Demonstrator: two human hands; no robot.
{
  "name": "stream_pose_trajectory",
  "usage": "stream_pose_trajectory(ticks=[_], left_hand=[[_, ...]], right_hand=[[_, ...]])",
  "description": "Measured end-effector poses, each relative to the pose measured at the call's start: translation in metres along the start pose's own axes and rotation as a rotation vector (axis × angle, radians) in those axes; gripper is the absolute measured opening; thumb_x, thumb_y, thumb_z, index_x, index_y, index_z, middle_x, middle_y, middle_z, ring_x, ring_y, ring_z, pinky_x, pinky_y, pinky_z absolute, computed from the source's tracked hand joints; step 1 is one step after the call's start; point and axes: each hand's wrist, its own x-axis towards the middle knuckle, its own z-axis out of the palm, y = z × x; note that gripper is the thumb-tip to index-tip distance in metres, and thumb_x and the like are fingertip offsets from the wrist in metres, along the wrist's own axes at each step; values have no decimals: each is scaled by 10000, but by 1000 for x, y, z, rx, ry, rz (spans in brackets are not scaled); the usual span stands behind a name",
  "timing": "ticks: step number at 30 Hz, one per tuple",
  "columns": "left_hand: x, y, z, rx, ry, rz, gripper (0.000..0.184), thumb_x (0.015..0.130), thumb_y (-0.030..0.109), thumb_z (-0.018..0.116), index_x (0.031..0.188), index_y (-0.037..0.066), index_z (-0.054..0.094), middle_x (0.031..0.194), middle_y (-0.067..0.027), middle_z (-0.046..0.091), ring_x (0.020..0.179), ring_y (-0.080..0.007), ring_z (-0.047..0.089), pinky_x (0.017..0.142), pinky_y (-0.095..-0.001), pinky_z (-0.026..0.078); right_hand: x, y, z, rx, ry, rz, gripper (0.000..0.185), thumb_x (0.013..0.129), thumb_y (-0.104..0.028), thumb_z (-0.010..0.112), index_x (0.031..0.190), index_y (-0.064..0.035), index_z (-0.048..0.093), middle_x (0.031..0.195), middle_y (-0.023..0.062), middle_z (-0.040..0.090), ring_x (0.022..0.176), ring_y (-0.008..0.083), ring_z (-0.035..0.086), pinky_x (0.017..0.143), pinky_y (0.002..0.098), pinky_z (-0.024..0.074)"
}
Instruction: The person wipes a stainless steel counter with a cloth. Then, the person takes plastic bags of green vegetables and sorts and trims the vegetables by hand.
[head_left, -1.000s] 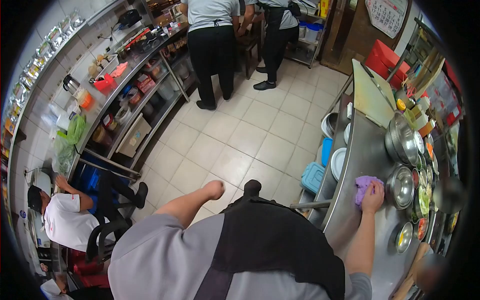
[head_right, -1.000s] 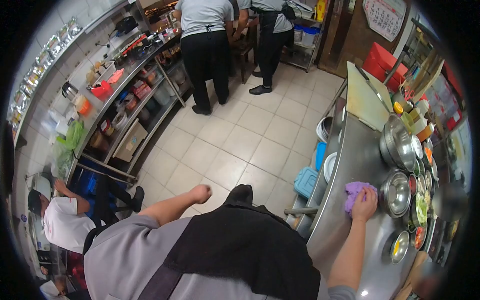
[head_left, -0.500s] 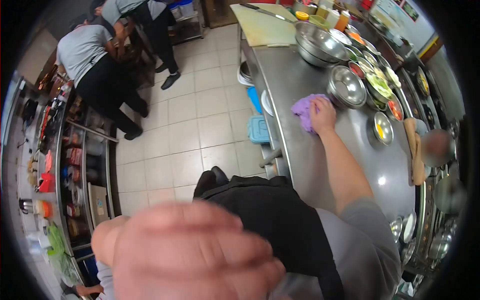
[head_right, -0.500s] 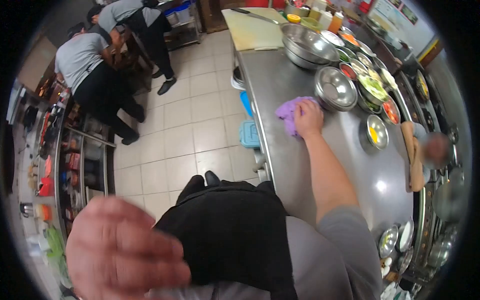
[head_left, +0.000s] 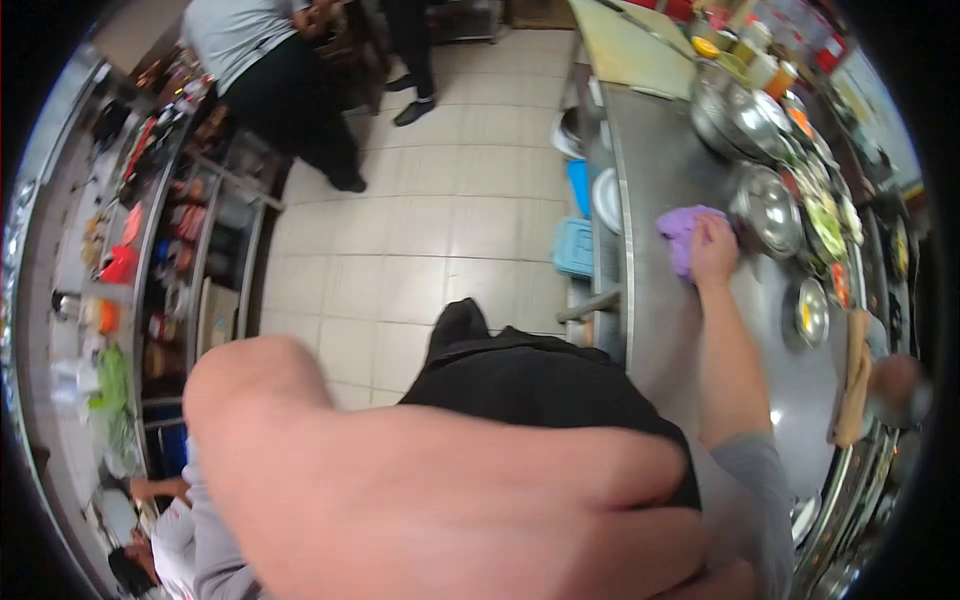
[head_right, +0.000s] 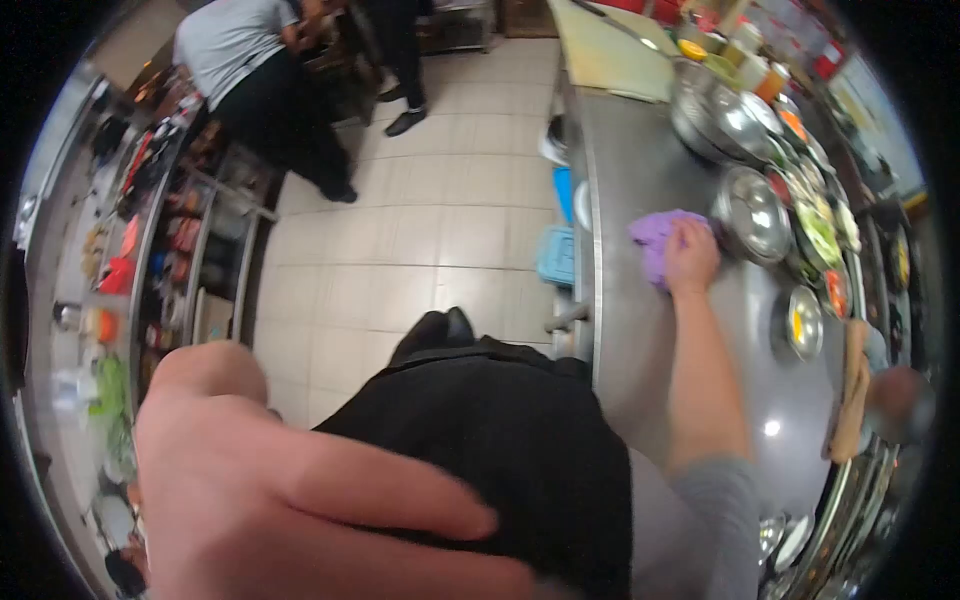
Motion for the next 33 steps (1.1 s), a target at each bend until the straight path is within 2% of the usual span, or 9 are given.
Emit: stream_pose_trajectory(ticks=[7, 9, 14, 23, 33], left_hand=[[-6, -1, 5, -113, 55, 1, 489, 863, 353, 719, 1272, 110, 605, 1251, -171, 623, 1067, -341, 624, 906, -465, 488], [-7, 0, 3, -147, 76, -21, 490, 861, 353, 723, 1266, 101, 607, 1244, -173, 624, 1063, -338, 625, 903, -461, 489], [-13, -1, 2, -244, 137, -48, 493, 857, 352, 732, 1251, 80, 613, 1227, -177, 628, 1051, -333, 628, 895, -451, 492], [-21, -6, 6, -631, 301, -162, 501, 849, 351, 749, 1223, 43, 622, 1195, -185, 635, 1031, -323, 633, 880, -433, 496], [-16, -8, 15, -767, 365, -175, 514, 840, 349, 768, 1193, 2, 634, 1161, -193, 643, 1008, -311, 639, 864, -413, 502]], right_hand=[[3, -1, -7, -9, 26, -10, 195, 906, -251, 591, 955, -134, 739, 1107, 75, 700, 1077, 300, 629, 936, 429, 494], [2, 3, -2, 29, -30, 5, 237, 924, -281, 578, 1000, -128, 742, 1131, 87, 694, 1110, 302, 618, 960, 427, 481], [0, -5, -11, -28, -61, 65, 242, 924, -283, 576, 1026, -131, 735, 1188, 76, 674, 1142, 290, 598, 991, 426, 455], [-1, -3, -7, -22, -66, 74, 238, 929, -284, 574, 1045, -149, 733, 1212, 59, 666, 1186, 273, 571, 1019, 421, 424], [1, -7, -11, -26, -102, 107, 248, 939, -298, 570, 1069, -158, 729, 1220, 44, 659, 1200, 266, 562, 1027, 415, 416]])
